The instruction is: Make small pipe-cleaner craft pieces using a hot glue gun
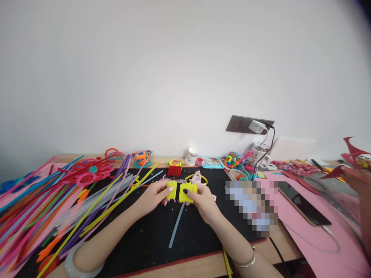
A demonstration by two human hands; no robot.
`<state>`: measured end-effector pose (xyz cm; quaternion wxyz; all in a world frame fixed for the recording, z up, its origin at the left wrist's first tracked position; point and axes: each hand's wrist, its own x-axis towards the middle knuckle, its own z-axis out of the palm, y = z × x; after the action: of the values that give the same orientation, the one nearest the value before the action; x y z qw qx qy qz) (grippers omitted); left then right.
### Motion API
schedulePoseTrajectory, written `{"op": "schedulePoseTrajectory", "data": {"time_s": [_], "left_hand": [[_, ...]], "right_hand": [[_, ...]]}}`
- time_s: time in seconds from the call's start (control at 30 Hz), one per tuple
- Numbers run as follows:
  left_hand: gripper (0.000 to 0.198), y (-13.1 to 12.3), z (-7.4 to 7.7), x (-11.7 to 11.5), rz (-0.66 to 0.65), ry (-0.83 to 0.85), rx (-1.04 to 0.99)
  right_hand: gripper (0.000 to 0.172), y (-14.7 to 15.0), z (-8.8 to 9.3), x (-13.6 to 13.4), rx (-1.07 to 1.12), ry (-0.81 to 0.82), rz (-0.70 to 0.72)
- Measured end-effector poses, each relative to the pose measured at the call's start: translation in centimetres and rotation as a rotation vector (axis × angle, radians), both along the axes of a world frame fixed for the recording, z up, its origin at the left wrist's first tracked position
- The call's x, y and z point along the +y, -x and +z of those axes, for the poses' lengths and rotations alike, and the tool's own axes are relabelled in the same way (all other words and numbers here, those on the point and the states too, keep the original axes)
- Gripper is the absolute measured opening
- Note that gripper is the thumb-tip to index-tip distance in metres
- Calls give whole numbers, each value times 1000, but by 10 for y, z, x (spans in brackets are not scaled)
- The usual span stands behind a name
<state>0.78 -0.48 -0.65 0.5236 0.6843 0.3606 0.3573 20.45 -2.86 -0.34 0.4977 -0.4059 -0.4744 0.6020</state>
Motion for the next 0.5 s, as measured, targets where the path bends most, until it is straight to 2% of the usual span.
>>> {"op": "schedulePoseTrajectory", "data": {"time_s": [0.2,0.5], "left_hand": [[24,-3,-2,-2,4,21,4],[28,-7,6,-8,-3,39,11]], "right_hand": [[14,2,2,-3,7,6,-12],[13,3,2,-4,-7,11,-26]]}}
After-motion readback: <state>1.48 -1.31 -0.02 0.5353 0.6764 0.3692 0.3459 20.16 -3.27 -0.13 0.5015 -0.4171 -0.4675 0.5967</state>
